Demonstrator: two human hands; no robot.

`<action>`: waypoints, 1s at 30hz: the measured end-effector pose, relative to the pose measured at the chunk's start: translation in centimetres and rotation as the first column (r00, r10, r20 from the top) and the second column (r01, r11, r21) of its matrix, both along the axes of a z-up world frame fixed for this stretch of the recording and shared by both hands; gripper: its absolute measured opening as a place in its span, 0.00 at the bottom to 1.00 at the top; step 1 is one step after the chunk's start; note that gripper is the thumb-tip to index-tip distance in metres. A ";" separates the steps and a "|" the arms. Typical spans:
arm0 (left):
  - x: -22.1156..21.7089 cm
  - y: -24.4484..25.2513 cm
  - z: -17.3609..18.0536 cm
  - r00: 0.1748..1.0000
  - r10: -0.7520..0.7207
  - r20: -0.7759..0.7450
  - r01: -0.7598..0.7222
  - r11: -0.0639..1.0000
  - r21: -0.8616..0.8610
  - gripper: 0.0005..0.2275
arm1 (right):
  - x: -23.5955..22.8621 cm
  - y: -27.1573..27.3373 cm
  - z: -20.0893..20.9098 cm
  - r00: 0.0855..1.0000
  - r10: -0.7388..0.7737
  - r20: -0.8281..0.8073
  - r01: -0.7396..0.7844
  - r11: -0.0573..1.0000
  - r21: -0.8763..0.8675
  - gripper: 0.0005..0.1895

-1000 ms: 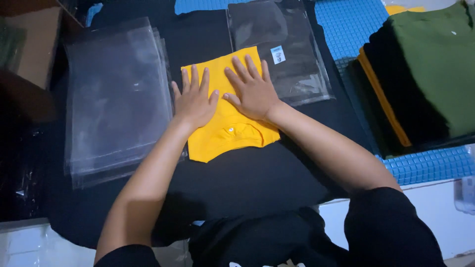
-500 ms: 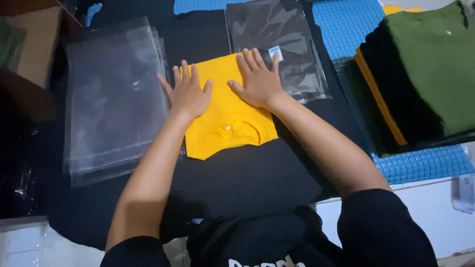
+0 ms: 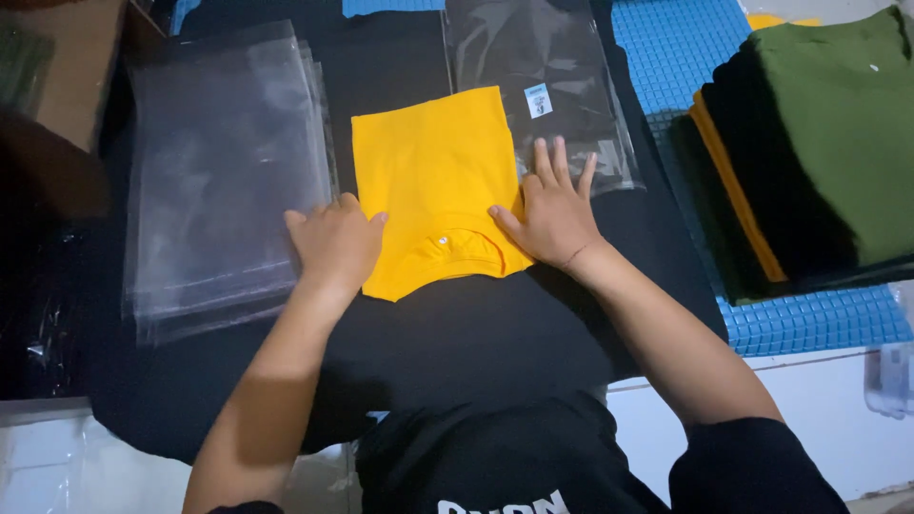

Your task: The person folds a black t-shirt, places it into a clear plastic bag, and sets it aside. They repeat the same process with a yellow t-shirt and a green t-shirt, then return to another black t-shirt and package it as well.

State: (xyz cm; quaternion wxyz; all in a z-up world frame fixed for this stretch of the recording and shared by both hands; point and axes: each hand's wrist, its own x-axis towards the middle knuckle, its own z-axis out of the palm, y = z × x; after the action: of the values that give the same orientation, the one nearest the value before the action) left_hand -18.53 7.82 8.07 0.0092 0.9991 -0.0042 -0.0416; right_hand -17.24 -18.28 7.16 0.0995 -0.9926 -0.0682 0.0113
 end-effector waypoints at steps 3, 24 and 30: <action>0.8 1.0 -0.2 0.995 -0.008 -0.104 -0.003 0.994 -0.109 0.24 | 0.6 -0.2 -1.2 1.000 0.004 -0.019 -0.004 1.000 0.003 0.29; 0.0 -0.9 2.5 0.840 -0.284 -0.461 -0.426 0.179 -0.887 0.20 | -2.4 -1.3 3.5 0.956 0.250 0.153 -0.292 0.845 0.448 0.31; 1.3 -1.1 -2.4 0.839 -0.310 -0.448 -0.439 0.103 -0.893 0.21 | -5.3 2.6 2.0 0.967 0.241 0.081 -0.251 0.955 0.160 0.41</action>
State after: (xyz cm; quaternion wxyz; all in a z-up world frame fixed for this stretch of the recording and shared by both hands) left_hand -17.28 6.68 5.69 0.6771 0.6693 0.0184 -0.3053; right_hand -22.50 -15.68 9.19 0.1788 -0.9643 -0.1950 -0.0122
